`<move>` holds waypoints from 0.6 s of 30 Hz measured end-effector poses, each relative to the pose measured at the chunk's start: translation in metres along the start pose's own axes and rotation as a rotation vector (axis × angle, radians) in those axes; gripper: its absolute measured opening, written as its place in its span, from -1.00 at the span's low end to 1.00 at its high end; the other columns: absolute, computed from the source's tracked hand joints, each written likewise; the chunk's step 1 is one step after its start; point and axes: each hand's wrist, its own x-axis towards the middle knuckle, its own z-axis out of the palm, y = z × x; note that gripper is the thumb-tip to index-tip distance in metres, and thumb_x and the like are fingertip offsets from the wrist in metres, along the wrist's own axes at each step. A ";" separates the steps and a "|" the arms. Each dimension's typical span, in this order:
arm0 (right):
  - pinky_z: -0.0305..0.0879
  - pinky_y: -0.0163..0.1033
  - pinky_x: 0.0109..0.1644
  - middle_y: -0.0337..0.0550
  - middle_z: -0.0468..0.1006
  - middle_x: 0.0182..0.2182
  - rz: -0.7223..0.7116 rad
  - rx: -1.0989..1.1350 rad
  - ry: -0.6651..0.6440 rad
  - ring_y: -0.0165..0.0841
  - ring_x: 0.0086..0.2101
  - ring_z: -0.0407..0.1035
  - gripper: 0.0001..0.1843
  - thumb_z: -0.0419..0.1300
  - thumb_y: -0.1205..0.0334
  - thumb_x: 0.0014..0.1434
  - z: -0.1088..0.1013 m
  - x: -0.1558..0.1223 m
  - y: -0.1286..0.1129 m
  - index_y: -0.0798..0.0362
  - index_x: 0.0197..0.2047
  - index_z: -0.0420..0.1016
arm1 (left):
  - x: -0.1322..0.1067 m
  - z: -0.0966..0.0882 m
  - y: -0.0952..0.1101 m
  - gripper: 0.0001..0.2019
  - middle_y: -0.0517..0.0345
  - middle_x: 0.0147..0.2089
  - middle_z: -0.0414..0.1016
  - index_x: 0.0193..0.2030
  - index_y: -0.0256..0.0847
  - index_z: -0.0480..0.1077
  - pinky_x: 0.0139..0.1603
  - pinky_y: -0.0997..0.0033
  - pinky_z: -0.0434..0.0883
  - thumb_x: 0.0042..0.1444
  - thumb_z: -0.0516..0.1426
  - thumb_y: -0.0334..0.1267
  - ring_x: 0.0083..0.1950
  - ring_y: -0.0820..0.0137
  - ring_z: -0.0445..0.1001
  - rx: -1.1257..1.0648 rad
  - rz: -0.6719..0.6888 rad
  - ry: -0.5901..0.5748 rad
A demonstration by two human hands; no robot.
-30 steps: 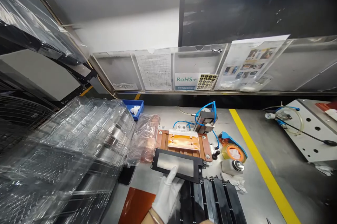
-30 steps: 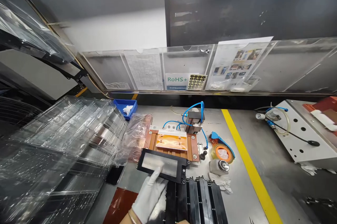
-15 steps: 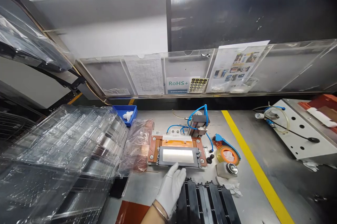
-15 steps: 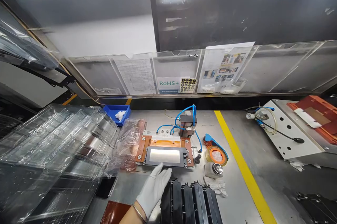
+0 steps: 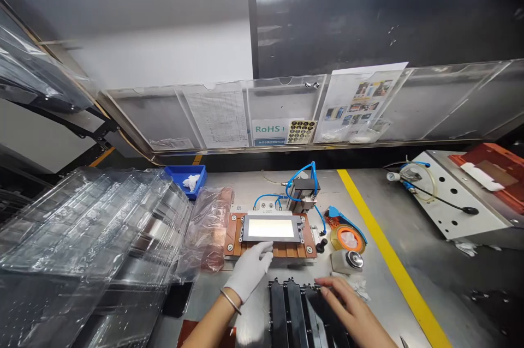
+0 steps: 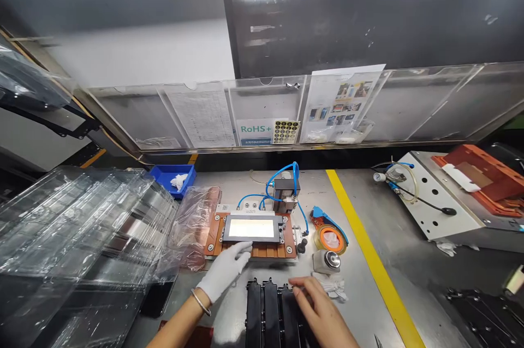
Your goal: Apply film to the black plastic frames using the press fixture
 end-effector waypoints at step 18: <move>0.36 0.04 0.05 0.10 0.58 -0.02 0.029 -0.385 0.026 -0.01 0.00 0.46 -0.64 0.02 0.12 0.21 -0.030 0.093 0.009 0.03 -0.10 0.57 | 0.035 -0.006 -0.001 -0.18 -0.09 0.52 -0.02 0.41 -0.27 0.10 0.51 0.03 -0.39 -0.02 0.23 -0.23 0.55 0.06 -0.23 0.722 0.430 0.048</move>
